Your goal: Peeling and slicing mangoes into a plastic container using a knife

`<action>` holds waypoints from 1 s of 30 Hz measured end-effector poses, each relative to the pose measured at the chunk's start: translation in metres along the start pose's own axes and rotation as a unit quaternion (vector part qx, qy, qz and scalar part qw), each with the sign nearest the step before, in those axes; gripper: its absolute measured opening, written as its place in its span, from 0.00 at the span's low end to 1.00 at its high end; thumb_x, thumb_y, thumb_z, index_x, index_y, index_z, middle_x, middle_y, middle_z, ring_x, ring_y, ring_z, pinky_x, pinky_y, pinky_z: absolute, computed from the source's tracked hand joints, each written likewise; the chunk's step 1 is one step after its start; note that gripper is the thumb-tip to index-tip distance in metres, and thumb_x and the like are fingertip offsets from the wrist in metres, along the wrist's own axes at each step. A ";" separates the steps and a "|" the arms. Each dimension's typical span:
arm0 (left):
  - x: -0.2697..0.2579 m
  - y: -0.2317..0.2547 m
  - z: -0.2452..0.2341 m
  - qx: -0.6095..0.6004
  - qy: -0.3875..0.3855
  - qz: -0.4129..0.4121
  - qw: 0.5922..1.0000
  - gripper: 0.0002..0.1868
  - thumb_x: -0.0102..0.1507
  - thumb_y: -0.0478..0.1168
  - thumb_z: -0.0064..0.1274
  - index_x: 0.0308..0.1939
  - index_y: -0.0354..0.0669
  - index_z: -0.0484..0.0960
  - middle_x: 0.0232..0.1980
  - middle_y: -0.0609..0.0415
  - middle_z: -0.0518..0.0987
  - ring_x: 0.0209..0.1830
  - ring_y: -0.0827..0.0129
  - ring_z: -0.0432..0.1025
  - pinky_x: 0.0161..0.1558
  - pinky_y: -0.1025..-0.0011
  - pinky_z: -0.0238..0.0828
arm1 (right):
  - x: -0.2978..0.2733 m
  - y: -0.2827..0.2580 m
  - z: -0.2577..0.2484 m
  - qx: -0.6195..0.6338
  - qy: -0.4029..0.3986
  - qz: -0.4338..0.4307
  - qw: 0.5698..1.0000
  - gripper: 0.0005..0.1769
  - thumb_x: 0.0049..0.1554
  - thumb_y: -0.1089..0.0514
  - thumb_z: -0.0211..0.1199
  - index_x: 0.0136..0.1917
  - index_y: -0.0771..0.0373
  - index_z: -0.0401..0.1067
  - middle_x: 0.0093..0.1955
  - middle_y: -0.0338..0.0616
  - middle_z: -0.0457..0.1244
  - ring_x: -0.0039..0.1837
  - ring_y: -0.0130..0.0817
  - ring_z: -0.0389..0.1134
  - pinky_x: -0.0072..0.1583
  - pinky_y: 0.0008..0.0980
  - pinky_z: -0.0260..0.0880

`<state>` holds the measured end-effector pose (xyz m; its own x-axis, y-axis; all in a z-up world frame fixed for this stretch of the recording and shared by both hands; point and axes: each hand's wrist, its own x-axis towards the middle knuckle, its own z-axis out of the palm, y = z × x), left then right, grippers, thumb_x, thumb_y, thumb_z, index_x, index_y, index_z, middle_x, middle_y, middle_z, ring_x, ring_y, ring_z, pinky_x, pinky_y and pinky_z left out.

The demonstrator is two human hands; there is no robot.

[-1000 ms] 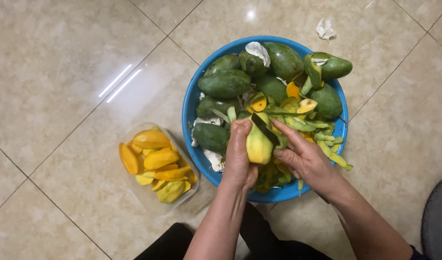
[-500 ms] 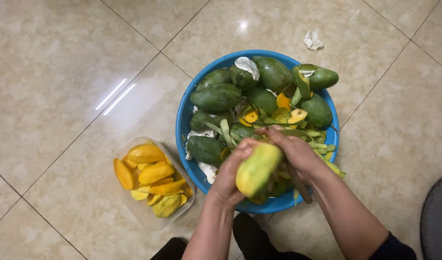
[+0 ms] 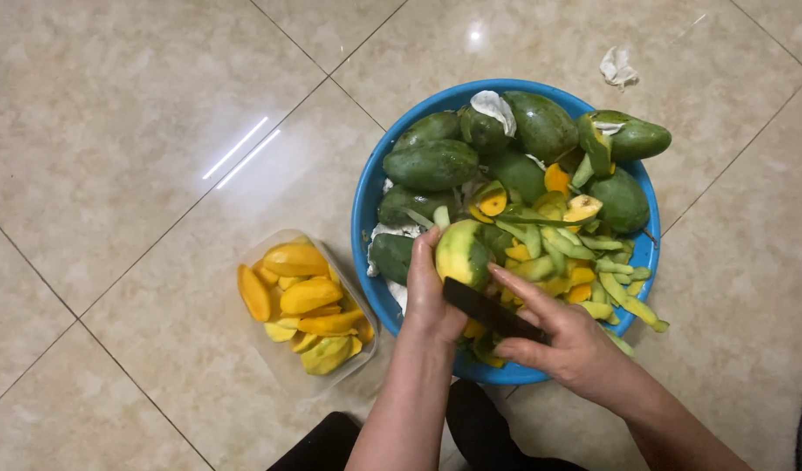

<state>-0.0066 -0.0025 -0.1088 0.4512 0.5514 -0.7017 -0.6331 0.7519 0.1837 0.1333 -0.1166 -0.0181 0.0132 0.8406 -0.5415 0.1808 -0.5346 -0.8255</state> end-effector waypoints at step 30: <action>-0.009 -0.010 0.008 -0.027 0.094 -0.041 0.994 0.26 0.62 0.52 0.51 0.57 0.38 0.76 0.50 0.42 0.76 0.45 0.60 0.70 0.45 0.63 0.71 | 0.015 -0.012 0.003 -0.299 0.107 -0.019 0.948 0.45 0.47 0.44 0.73 0.76 0.41 0.64 0.32 0.40 0.73 0.28 0.33 0.72 0.34 0.35 0.68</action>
<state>0.0007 -0.0118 -0.0987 0.3808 0.4078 -0.8299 -0.6346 0.7680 0.0863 0.1281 -0.0983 -0.0170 0.1842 0.8905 -0.4160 0.7094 -0.4134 -0.5708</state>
